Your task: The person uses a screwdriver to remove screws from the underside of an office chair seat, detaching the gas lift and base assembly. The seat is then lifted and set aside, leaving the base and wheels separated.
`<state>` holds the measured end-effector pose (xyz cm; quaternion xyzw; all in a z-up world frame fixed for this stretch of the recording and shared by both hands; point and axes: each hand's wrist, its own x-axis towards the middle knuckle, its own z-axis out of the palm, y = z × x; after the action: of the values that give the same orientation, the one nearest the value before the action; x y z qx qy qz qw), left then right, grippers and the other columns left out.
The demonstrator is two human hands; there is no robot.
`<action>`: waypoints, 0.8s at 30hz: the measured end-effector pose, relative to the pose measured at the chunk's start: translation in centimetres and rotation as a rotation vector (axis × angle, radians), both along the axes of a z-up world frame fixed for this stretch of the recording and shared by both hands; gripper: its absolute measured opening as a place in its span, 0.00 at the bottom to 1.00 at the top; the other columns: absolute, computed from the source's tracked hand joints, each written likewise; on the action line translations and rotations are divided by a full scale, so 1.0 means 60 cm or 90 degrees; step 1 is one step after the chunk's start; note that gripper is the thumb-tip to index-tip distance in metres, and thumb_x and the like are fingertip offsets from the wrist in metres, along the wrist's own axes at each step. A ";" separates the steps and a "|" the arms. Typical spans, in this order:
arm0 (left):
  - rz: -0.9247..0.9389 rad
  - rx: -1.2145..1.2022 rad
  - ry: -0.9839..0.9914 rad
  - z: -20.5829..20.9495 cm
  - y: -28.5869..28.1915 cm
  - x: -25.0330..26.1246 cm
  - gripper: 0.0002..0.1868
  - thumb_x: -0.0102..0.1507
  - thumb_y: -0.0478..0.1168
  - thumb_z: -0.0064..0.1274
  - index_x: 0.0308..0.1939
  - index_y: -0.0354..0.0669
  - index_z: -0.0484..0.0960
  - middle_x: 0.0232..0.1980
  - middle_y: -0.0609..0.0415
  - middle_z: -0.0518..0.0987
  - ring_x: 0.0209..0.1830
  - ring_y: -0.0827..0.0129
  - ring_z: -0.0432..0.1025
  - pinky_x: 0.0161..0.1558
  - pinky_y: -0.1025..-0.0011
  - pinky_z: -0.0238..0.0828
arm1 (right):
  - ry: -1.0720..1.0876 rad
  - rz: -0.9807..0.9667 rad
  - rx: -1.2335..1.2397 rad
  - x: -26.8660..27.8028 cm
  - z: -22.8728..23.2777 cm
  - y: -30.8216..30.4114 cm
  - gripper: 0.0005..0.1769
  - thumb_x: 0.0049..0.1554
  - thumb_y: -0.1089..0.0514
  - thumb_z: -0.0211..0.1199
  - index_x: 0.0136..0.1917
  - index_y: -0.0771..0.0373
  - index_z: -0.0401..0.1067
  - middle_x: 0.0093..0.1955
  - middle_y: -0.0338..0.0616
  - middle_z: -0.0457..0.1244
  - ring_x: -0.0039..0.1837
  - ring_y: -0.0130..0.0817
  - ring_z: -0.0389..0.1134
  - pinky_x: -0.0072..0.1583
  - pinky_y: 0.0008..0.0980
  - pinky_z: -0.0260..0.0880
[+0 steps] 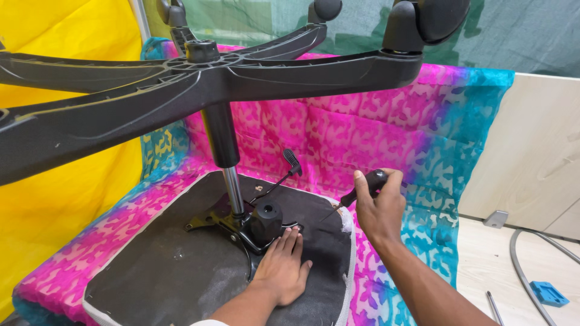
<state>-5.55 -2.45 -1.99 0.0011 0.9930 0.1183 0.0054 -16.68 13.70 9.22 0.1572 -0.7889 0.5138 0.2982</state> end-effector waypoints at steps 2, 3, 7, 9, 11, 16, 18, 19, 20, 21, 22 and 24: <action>0.007 0.004 0.005 0.003 0.002 0.004 0.39 0.70 0.53 0.34 0.76 0.26 0.48 0.82 0.37 0.43 0.83 0.53 0.37 0.77 0.58 0.32 | -0.047 0.046 -0.002 0.004 0.010 -0.016 0.24 0.59 0.49 0.68 0.54 0.67 0.61 0.34 0.48 0.67 0.33 0.36 0.71 0.38 0.38 0.69; 0.010 0.007 0.007 0.004 0.003 0.004 0.39 0.69 0.53 0.35 0.75 0.26 0.48 0.82 0.38 0.43 0.83 0.53 0.37 0.77 0.58 0.33 | -0.099 0.067 0.000 0.006 0.014 -0.023 0.25 0.58 0.49 0.68 0.56 0.65 0.60 0.33 0.49 0.67 0.32 0.37 0.71 0.37 0.38 0.69; 0.016 0.011 0.035 0.006 0.004 0.005 0.39 0.68 0.52 0.37 0.75 0.27 0.50 0.81 0.37 0.46 0.82 0.52 0.40 0.76 0.57 0.35 | -0.199 0.150 0.027 0.012 0.026 -0.044 0.28 0.57 0.49 0.66 0.62 0.61 0.57 0.30 0.51 0.68 0.30 0.39 0.73 0.33 0.38 0.70; 0.020 0.007 0.035 0.006 0.004 0.004 0.40 0.67 0.53 0.38 0.75 0.27 0.51 0.80 0.37 0.48 0.81 0.52 0.42 0.76 0.57 0.37 | -0.209 0.178 0.058 0.010 0.028 -0.053 0.27 0.57 0.48 0.65 0.62 0.60 0.58 0.31 0.51 0.68 0.31 0.39 0.73 0.33 0.38 0.71; 0.020 0.018 0.042 0.005 0.003 0.003 0.39 0.67 0.53 0.38 0.75 0.27 0.52 0.80 0.37 0.50 0.81 0.51 0.43 0.75 0.57 0.38 | -0.231 0.196 0.096 0.004 0.028 -0.062 0.25 0.59 0.48 0.65 0.60 0.61 0.59 0.32 0.52 0.68 0.32 0.39 0.75 0.34 0.39 0.73; 0.014 0.015 0.058 -0.002 0.002 0.002 0.40 0.67 0.53 0.39 0.74 0.26 0.52 0.78 0.35 0.50 0.80 0.48 0.43 0.75 0.56 0.36 | -0.214 0.210 0.134 -0.013 0.024 -0.072 0.24 0.55 0.58 0.63 0.60 0.63 0.56 0.36 0.56 0.69 0.35 0.45 0.77 0.39 0.42 0.76; 0.009 0.019 0.066 -0.004 0.002 0.002 0.40 0.67 0.53 0.39 0.74 0.26 0.52 0.78 0.34 0.50 0.80 0.48 0.43 0.75 0.56 0.36 | -0.200 0.224 0.155 -0.018 0.023 -0.073 0.24 0.54 0.60 0.62 0.60 0.63 0.57 0.36 0.57 0.70 0.36 0.46 0.77 0.40 0.43 0.76; 0.007 0.017 0.067 -0.004 0.001 0.001 0.40 0.67 0.53 0.39 0.74 0.26 0.52 0.78 0.34 0.51 0.80 0.48 0.43 0.75 0.56 0.36 | -0.195 0.230 0.165 -0.020 0.024 -0.075 0.24 0.54 0.59 0.63 0.60 0.62 0.58 0.36 0.57 0.70 0.37 0.46 0.77 0.41 0.43 0.77; 0.005 0.016 0.067 -0.004 0.001 0.002 0.40 0.67 0.53 0.39 0.74 0.25 0.53 0.78 0.34 0.51 0.80 0.48 0.43 0.75 0.56 0.36 | -0.190 0.237 0.175 -0.021 0.026 -0.076 0.23 0.54 0.58 0.63 0.60 0.62 0.58 0.37 0.57 0.70 0.37 0.46 0.77 0.41 0.44 0.77; 0.004 0.014 0.067 -0.004 0.001 0.002 0.40 0.67 0.53 0.39 0.74 0.25 0.53 0.78 0.35 0.51 0.80 0.49 0.43 0.75 0.56 0.36 | -0.138 0.232 0.204 -0.023 0.030 -0.077 0.23 0.54 0.56 0.65 0.58 0.63 0.60 0.37 0.58 0.69 0.38 0.48 0.76 0.41 0.46 0.75; 0.004 0.015 0.065 -0.003 0.000 0.003 0.39 0.67 0.53 0.39 0.74 0.26 0.53 0.78 0.35 0.51 0.80 0.49 0.43 0.75 0.57 0.36 | -0.087 0.226 0.232 -0.024 0.034 -0.079 0.22 0.54 0.55 0.68 0.57 0.63 0.62 0.36 0.59 0.69 0.39 0.51 0.74 0.41 0.48 0.73; 0.006 0.016 0.060 -0.001 0.000 0.004 0.39 0.67 0.53 0.38 0.74 0.26 0.53 0.79 0.36 0.51 0.81 0.50 0.43 0.76 0.57 0.36 | -0.072 0.228 0.266 -0.025 0.043 -0.081 0.21 0.55 0.53 0.70 0.53 0.64 0.63 0.35 0.60 0.69 0.38 0.52 0.73 0.41 0.49 0.71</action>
<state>-5.32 -2.44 -2.06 0.0020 0.9905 0.1310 -0.0420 -18.17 8.83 11.83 0.3232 -0.8526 0.3929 0.1192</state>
